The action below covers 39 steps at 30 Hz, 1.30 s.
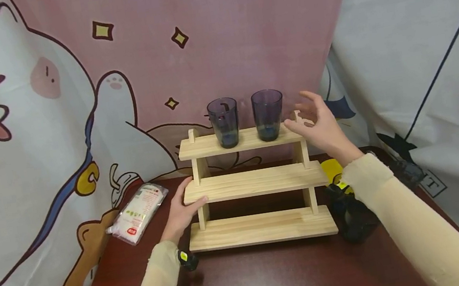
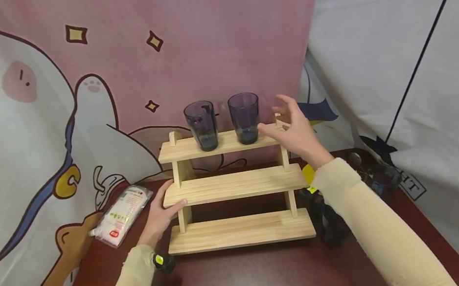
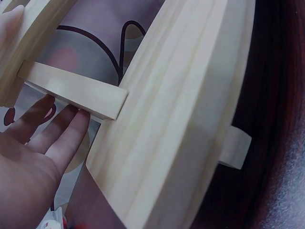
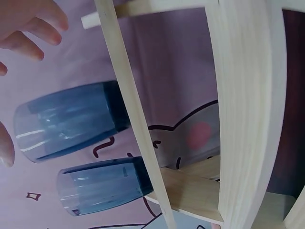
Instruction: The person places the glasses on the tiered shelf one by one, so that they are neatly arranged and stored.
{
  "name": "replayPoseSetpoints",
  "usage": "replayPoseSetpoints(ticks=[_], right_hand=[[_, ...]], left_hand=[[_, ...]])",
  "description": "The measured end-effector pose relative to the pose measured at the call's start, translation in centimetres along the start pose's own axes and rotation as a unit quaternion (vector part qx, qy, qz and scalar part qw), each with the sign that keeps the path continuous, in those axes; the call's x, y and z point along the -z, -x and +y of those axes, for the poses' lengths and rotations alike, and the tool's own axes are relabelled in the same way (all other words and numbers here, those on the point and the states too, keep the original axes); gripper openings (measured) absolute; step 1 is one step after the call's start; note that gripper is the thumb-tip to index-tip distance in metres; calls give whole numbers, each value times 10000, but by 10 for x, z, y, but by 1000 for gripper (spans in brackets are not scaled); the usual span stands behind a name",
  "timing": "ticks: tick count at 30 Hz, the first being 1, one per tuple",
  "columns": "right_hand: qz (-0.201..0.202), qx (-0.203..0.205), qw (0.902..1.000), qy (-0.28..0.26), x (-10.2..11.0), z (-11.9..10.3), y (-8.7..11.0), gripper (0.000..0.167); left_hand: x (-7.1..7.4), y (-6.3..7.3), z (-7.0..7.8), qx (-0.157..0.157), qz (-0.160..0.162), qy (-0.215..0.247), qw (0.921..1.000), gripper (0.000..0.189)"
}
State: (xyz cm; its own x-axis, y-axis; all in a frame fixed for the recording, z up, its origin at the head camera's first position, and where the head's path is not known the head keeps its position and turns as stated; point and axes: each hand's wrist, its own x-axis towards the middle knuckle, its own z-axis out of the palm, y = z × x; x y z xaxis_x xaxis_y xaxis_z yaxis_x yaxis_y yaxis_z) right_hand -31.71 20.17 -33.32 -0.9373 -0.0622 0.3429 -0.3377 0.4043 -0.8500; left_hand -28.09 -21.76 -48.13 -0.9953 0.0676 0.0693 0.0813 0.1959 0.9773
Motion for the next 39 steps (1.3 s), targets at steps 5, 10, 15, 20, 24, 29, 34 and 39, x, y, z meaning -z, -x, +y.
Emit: replayPoseSetpoints(ticks=[5, 10, 15, 20, 24, 29, 34, 39], right_hand=[[-18, 21, 9999, 118, 18, 1, 18, 94], [26, 111, 9992, 377, 35, 3, 36, 89], [27, 156, 9973, 714, 48, 8, 57, 89], [-11, 360, 9933, 1101, 56, 20, 79, 91], [-19, 512, 9882, 1443, 60, 31, 97, 93], [60, 649, 9810, 1828, 67, 44, 118, 94], [59, 607, 9778, 2002, 74, 55, 139, 90], [-45, 349, 9761, 2143, 76, 67, 158, 84]], left_hand=[[0, 0, 0, 32, 5, -48, 10000, 84], [1, -1, -1, 22, -6, 38, 10000, 85], [2, -2, -2, 5, 9, 31, 10000, 86], [2, -2, -2, -1, 15, 56, 10000, 86], [2, -2, -2, 32, 7, 27, 10000, 86], [1, -2, -1, 53, -19, -70, 10000, 87], [1, -2, -1, 37, -26, -125, 9999, 87], [0, -2, -1, 4, -62, -23, 10000, 87]])
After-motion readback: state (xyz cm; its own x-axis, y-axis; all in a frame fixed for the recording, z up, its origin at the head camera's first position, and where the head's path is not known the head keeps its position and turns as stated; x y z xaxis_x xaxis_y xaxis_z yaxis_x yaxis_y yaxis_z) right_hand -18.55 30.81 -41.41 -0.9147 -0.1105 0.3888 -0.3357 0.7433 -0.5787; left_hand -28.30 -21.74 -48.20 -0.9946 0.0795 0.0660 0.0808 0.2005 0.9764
